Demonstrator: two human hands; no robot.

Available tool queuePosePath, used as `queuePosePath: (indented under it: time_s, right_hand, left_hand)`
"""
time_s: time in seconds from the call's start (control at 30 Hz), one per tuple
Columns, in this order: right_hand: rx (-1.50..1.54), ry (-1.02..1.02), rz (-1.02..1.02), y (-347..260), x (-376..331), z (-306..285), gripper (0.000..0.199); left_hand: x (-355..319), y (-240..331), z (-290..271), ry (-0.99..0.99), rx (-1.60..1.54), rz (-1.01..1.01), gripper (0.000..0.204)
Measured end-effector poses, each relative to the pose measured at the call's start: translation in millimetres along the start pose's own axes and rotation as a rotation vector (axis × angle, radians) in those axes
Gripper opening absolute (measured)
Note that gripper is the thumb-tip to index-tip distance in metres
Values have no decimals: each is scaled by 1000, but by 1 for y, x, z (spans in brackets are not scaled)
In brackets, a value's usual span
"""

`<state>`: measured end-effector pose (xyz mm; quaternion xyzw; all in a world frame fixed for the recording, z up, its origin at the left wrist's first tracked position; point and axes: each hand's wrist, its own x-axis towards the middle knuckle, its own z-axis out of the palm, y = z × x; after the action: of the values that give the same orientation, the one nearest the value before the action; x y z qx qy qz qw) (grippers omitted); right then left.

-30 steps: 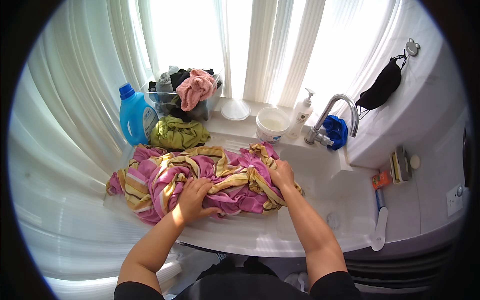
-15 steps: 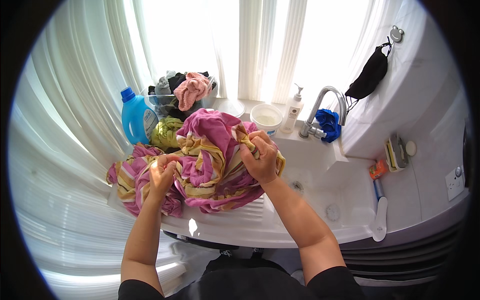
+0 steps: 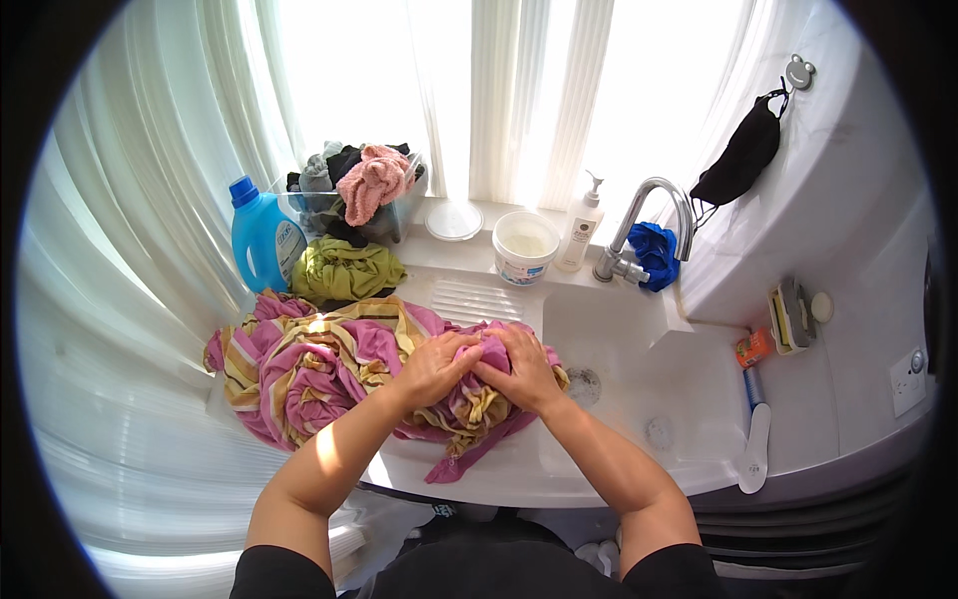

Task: The person hand-washes a piece of cloth in a sink, scrubs it against a ribbed washing board, rinses it under running water, and luego puts it inside a washing machine.

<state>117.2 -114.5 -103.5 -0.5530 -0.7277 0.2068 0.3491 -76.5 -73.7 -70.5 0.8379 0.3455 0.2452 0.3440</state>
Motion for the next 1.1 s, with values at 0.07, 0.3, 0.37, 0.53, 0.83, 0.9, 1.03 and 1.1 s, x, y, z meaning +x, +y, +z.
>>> queuePosePath:
  time_s: [0.07, 0.3, 0.37, 0.53, 0.83, 0.9, 1.03, 1.1]
  right_hand:
    - [-144, 71, -202, -21, -37, -7, 78]
    - [-62, 208, -27, 43, 29, 46, 45]
    - [-231, 126, 292, 45, 92, 43, 47]
    - [254, -295, 352, 62, 83, 32, 52]
    - [-45, 365, -263, 35, -9, 57, 43]
    - [121, 252, 48, 47, 56, 53, 33]
    - [102, 147, 296, 53, 86, 47, 45]
    - [235, 143, 193, 46, 54, 42, 50]
  left_hand:
    - [-40, 17, 6, 114, 172, 237, 43]
    - [28, -57, 40, 301, 432, 75, 16]
    - [85, -120, 18, 378, 554, 67, 28]
    - [73, -75, -7, -214, 457, -468, 60]
    - [-15, -32, 27, 375, 519, 133, 47]
    - [41, -80, 20, 356, 526, -124, 34]
    - [69, -114, 6, 191, 759, 101, 30]
    - [45, -93, 11, 123, 628, 114, 30]
